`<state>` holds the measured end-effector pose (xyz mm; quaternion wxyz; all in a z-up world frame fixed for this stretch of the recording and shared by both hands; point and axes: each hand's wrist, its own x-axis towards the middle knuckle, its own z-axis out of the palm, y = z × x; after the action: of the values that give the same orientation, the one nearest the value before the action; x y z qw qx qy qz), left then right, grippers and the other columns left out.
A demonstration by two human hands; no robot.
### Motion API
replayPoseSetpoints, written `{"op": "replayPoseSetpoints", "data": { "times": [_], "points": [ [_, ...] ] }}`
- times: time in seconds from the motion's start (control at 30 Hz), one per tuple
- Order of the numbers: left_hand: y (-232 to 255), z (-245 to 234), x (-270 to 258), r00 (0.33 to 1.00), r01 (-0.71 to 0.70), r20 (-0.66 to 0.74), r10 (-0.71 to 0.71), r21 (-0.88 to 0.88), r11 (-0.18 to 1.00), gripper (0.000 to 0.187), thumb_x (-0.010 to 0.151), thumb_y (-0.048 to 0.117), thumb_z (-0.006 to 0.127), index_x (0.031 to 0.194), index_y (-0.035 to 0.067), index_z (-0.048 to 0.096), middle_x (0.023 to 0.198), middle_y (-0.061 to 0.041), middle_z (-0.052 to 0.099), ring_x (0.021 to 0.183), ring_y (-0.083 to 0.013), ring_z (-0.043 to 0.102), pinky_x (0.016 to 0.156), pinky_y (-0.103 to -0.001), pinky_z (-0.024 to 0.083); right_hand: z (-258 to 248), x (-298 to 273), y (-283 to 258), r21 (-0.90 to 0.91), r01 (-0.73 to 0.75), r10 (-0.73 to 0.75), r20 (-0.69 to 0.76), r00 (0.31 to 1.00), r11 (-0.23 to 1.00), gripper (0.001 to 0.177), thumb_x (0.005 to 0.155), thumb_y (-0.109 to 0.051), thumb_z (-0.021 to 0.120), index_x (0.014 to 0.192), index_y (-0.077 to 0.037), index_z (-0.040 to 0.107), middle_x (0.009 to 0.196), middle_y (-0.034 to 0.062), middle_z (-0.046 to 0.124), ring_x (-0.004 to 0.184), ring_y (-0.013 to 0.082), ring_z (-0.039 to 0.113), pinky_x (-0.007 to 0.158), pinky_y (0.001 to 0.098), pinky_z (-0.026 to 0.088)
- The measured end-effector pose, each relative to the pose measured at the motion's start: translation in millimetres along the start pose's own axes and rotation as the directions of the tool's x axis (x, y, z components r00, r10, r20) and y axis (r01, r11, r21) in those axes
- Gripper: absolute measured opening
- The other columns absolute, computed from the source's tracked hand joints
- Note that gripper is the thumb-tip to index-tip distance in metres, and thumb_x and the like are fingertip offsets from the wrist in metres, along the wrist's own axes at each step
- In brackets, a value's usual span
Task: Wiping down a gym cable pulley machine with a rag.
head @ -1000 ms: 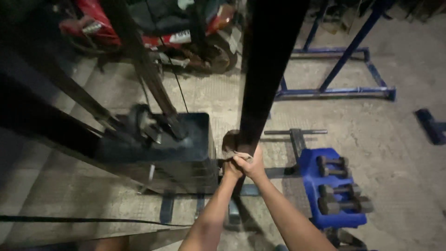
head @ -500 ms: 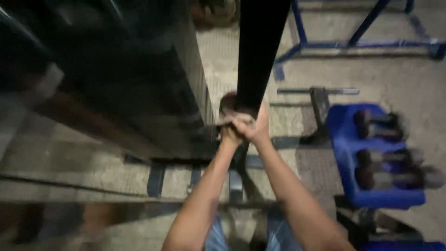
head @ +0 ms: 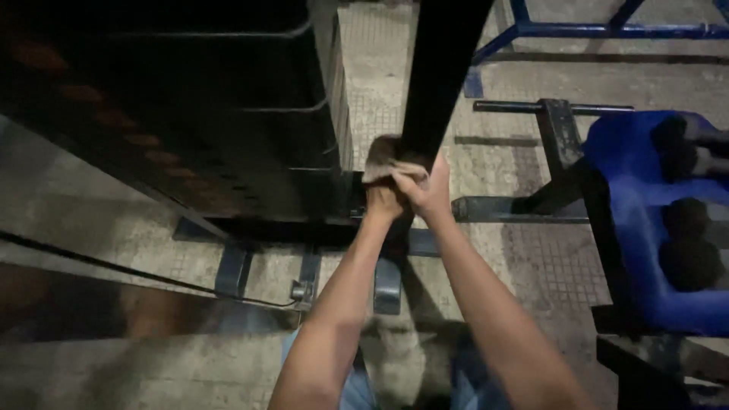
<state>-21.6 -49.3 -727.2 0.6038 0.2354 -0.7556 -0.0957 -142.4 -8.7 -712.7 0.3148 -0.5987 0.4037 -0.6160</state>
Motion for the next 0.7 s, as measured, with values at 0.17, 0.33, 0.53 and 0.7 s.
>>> {"op": "replayPoseSetpoints", "data": {
  "times": [0.17,0.33,0.53,0.7],
  "points": [
    [-0.9,8.2,-50.0,0.979,0.193,0.039,-0.201,0.148,0.970,0.024,0.077,0.024,0.075,0.096,0.009,0.070,0.103,-0.017,0.068,0.101,-0.0397,0.064,0.090,-0.047,0.050,1.1,-19.6,10.4,-0.033,0.020,-0.020,-0.006,1.000,0.999,0.065,0.081,-0.034,0.082,0.128,0.000,0.053,0.109,0.0104,0.068,0.102,0.0211,0.072,0.091,0.0369,0.060],
    [-19.0,17.4,-98.9,0.880,0.431,0.192,-0.434,0.057,0.901,0.026,0.087,0.016,0.061,0.109,0.016,0.074,0.115,-0.013,0.073,0.116,-0.0345,0.066,0.102,-0.046,0.051,-2.9,-42.8,47.6,-0.167,-0.032,0.055,0.134,0.990,0.985,0.061,0.080,-0.037,0.081,0.127,-0.001,0.066,0.112,0.0116,0.075,0.103,0.0215,0.074,0.093,0.0361,0.058],
    [14.7,-19.4,-93.6,0.961,0.147,0.168,-0.221,0.368,0.918,0.022,0.077,0.018,0.071,0.096,0.028,0.076,0.127,-0.021,0.063,0.122,-0.0424,0.055,0.104,-0.050,0.045,-4.1,-63.9,68.8,-0.217,-0.001,0.029,0.125,0.992,0.976,0.057,0.082,-0.029,0.080,0.128,0.000,0.063,0.118,0.0120,0.073,0.109,0.0198,0.071,0.097,0.0351,0.055],
    [26.5,-42.5,-105.7,0.911,0.174,0.280,-0.303,0.406,0.897,0.032,0.082,0.011,0.064,0.107,0.023,0.079,0.116,-0.011,0.075,0.116,-0.0351,0.063,0.102,-0.047,0.051,-10.9,-76.1,85.1,-0.272,-0.350,0.408,0.197,0.892,0.896,0.042,0.084,-0.032,0.081,0.114,-0.003,0.075,0.099,0.0060,0.078,0.090,0.0137,0.070,0.079,0.0333,0.057]
  ]
}}
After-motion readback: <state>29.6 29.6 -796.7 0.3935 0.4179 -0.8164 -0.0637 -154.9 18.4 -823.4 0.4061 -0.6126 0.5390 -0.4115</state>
